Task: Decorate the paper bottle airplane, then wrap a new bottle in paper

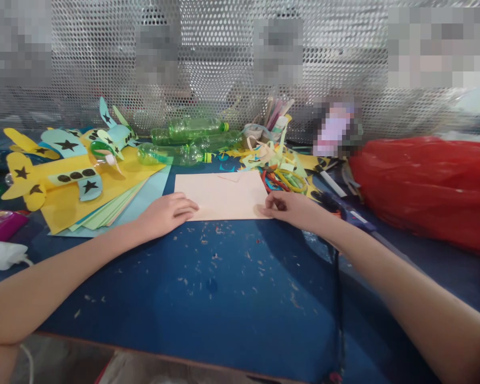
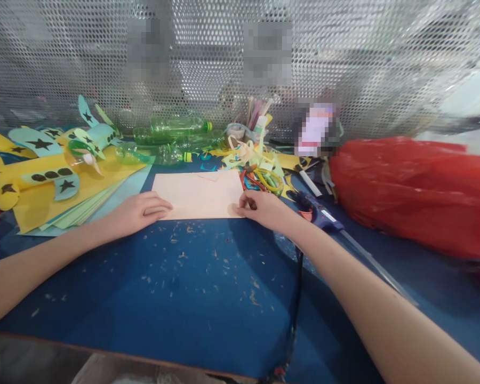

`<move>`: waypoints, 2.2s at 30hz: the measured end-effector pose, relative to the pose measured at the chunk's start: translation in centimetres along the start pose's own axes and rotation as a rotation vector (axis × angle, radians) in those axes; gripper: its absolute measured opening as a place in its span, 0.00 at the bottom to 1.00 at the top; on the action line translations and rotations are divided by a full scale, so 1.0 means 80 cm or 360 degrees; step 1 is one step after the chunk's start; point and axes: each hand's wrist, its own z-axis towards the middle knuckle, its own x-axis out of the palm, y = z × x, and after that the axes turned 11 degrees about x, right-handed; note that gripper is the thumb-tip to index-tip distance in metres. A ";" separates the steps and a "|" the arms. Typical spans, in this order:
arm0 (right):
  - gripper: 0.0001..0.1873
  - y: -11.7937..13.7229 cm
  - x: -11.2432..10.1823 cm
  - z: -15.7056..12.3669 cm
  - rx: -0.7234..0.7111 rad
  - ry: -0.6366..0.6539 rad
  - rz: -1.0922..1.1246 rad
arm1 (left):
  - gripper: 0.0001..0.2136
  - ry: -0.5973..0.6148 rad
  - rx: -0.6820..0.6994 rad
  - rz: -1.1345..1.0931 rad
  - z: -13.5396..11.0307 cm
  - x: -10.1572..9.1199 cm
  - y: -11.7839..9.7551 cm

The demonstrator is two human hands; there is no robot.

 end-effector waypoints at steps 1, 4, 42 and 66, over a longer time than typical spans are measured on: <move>0.16 0.000 0.000 0.000 -0.0011 -0.0005 0.0003 | 0.14 -0.0058 0.0094 0.0077 -0.001 0.002 -0.001; 0.17 0.000 0.001 0.000 -0.0022 -0.0008 0.0011 | 0.16 -0.0174 0.0393 0.0310 -0.003 0.007 0.000; 0.13 0.003 0.018 0.000 -0.0057 -0.0318 0.0055 | 0.18 -0.0071 0.0416 0.0104 -0.005 0.018 0.008; 0.13 0.002 0.015 0.001 -0.0041 -0.0251 0.0007 | 0.23 0.0186 0.0618 0.0012 0.001 0.018 0.005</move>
